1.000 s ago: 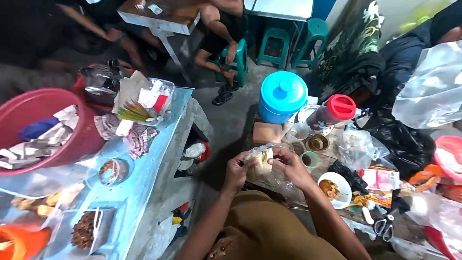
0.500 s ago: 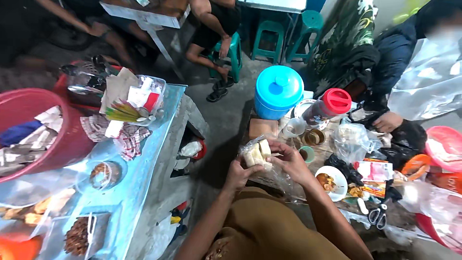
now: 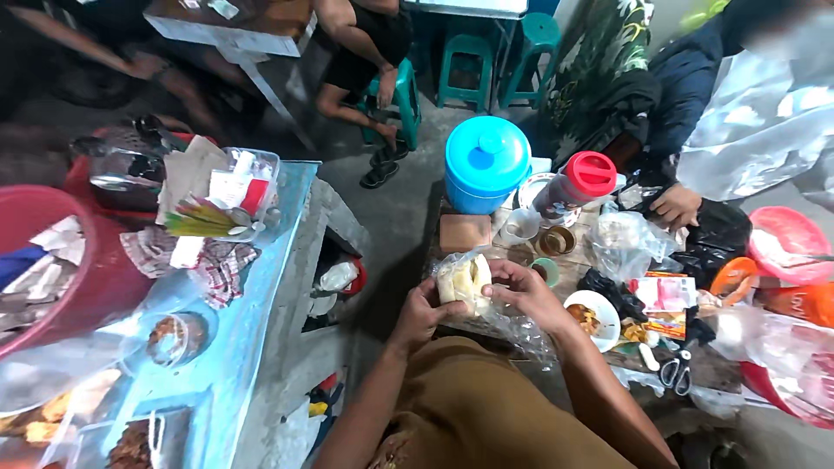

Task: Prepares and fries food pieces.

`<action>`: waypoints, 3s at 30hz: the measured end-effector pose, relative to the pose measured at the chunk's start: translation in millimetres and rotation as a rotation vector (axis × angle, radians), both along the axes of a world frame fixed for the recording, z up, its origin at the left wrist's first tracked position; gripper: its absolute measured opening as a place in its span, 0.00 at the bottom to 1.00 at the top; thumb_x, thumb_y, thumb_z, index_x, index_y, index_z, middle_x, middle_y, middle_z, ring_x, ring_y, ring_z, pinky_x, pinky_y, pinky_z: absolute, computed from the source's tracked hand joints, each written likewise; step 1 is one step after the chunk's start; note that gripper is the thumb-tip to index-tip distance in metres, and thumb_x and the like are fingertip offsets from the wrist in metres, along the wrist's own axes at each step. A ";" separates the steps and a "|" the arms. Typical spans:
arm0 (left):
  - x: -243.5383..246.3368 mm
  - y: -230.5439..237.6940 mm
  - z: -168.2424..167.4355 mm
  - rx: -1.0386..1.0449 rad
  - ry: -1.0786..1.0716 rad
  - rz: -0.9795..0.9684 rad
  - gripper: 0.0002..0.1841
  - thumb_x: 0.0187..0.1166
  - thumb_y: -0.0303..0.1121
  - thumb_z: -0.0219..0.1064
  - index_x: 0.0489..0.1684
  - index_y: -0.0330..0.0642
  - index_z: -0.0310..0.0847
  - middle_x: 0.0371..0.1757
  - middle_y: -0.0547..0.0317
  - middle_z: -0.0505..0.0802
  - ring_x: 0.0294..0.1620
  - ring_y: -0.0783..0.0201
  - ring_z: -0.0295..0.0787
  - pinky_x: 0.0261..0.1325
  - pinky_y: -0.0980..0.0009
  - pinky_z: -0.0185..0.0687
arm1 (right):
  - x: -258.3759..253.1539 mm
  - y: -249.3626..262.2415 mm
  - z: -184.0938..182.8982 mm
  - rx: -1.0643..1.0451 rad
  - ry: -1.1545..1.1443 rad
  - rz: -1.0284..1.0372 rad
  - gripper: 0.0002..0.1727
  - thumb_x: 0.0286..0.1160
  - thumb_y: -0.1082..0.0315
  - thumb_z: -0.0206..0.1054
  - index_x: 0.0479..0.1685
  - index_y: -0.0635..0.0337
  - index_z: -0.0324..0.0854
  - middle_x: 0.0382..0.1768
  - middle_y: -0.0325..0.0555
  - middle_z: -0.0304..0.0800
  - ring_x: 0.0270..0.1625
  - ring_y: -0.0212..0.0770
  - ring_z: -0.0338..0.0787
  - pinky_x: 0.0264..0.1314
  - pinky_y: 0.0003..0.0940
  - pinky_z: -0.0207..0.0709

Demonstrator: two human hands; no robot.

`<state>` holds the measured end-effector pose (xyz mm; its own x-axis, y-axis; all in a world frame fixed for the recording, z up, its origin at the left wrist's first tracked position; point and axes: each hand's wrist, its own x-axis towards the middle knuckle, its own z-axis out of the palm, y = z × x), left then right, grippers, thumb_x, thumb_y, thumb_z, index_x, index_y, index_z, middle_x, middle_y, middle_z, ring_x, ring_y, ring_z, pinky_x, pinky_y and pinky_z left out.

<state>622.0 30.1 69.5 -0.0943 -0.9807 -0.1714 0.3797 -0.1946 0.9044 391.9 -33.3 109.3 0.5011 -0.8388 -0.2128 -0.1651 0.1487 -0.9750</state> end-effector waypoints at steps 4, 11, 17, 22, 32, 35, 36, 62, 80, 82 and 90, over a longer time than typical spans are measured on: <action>1.7 -3.1 2.8 0.005 -0.011 -0.020 0.27 0.67 0.21 0.79 0.66 0.25 0.77 0.54 0.47 0.95 0.54 0.57 0.95 0.62 0.61 0.92 | 0.1 1.8 -1.0 -0.004 0.011 -0.038 0.25 0.76 0.65 0.75 0.71 0.65 0.80 0.57 0.46 0.94 0.60 0.41 0.94 0.66 0.38 0.89; -12.4 -10.5 -1.4 0.052 -0.048 0.125 0.41 0.69 0.27 0.80 0.82 0.26 0.59 0.63 0.41 0.90 0.61 0.54 0.92 0.66 0.58 0.91 | 4.9 13.6 9.1 -0.213 0.236 -0.132 0.34 0.74 0.53 0.78 0.77 0.60 0.77 0.69 0.43 0.88 0.67 0.36 0.91 0.65 0.34 0.92; -23.4 -9.4 -2.2 0.117 0.016 0.243 0.48 0.69 0.24 0.77 0.90 0.34 0.45 0.67 0.41 0.86 0.61 0.52 0.91 0.61 0.55 0.93 | 10.6 27.3 31.4 -0.442 0.615 0.028 0.32 0.66 0.48 0.81 0.68 0.53 0.81 0.64 0.49 0.86 0.59 0.45 0.90 0.60 0.46 0.89; -31.2 -11.2 -5.5 0.131 0.225 0.224 0.44 0.73 0.29 0.67 0.90 0.48 0.42 0.68 0.50 0.85 0.60 0.55 0.91 0.59 0.51 0.91 | 10.0 31.7 19.6 -0.586 0.651 -0.050 0.15 0.76 0.70 0.67 0.61 0.54 0.85 0.53 0.48 0.90 0.53 0.46 0.92 0.55 0.44 0.89; -59.2 -29.9 26.3 0.348 0.367 0.111 0.21 0.95 0.41 0.41 0.80 0.44 0.59 0.59 0.50 0.91 0.56 0.57 0.92 0.58 0.57 0.92 | -0.2 56.6 11.0 -0.939 0.618 0.079 0.12 0.88 0.60 0.61 0.53 0.49 0.91 0.52 0.42 0.93 0.60 0.45 0.91 0.62 0.44 0.86; -62.1 -31.2 27.1 0.361 0.345 0.168 0.24 0.92 0.31 0.52 0.84 0.38 0.55 0.59 0.43 0.90 0.54 0.52 0.93 0.58 0.53 0.92 | -4.9 65.1 4.2 -0.845 0.522 0.083 0.20 0.88 0.49 0.62 0.61 0.51 0.90 0.58 0.41 0.95 0.62 0.39 0.92 0.65 0.38 0.87; -62.1 -31.8 28.2 0.350 0.340 0.173 0.25 0.89 0.28 0.55 0.83 0.37 0.55 0.58 0.42 0.90 0.54 0.51 0.93 0.57 0.52 0.93 | -11.6 64.8 5.7 -0.780 0.467 0.028 0.21 0.88 0.47 0.62 0.58 0.52 0.91 0.57 0.40 0.96 0.61 0.36 0.94 0.65 0.36 0.88; -45.1 -13.4 54.4 0.012 -0.060 0.120 0.29 0.64 0.21 0.80 0.65 0.22 0.75 0.51 0.43 0.95 0.54 0.56 0.95 0.61 0.62 0.92 | -22.6 31.9 32.1 0.099 -0.268 -0.271 0.21 0.87 0.69 0.62 0.74 0.70 0.75 0.59 0.56 0.90 0.55 0.49 0.93 0.60 0.43 0.91; -36.1 -8.6 44.1 0.056 0.067 -0.003 0.33 0.78 0.24 0.66 0.82 0.22 0.56 0.63 0.38 0.89 0.60 0.52 0.92 0.67 0.58 0.90 | -19.6 36.5 25.3 -0.093 0.159 -0.393 0.22 0.87 0.62 0.55 0.75 0.57 0.79 0.55 0.43 0.93 0.39 0.36 0.93 0.40 0.35 0.91; -36.0 -8.1 26.3 0.137 0.133 0.095 0.34 0.77 0.25 0.61 0.84 0.25 0.53 0.61 0.35 0.89 0.57 0.48 0.93 0.62 0.55 0.92 | -26.4 35.5 25.4 -0.085 0.173 -0.407 0.21 0.87 0.63 0.54 0.73 0.56 0.81 0.55 0.42 0.94 0.37 0.36 0.93 0.37 0.34 0.90; -64.6 -19.2 -145.7 0.471 -0.161 -0.056 0.38 0.74 0.30 0.75 0.85 0.35 0.60 0.70 0.37 0.85 0.65 0.50 0.88 0.67 0.52 0.87 | -36.2 46.6 27.9 0.150 -0.246 -0.319 0.26 0.85 0.60 0.54 0.75 0.67 0.76 0.52 0.54 0.90 0.42 0.42 0.88 0.45 0.37 0.85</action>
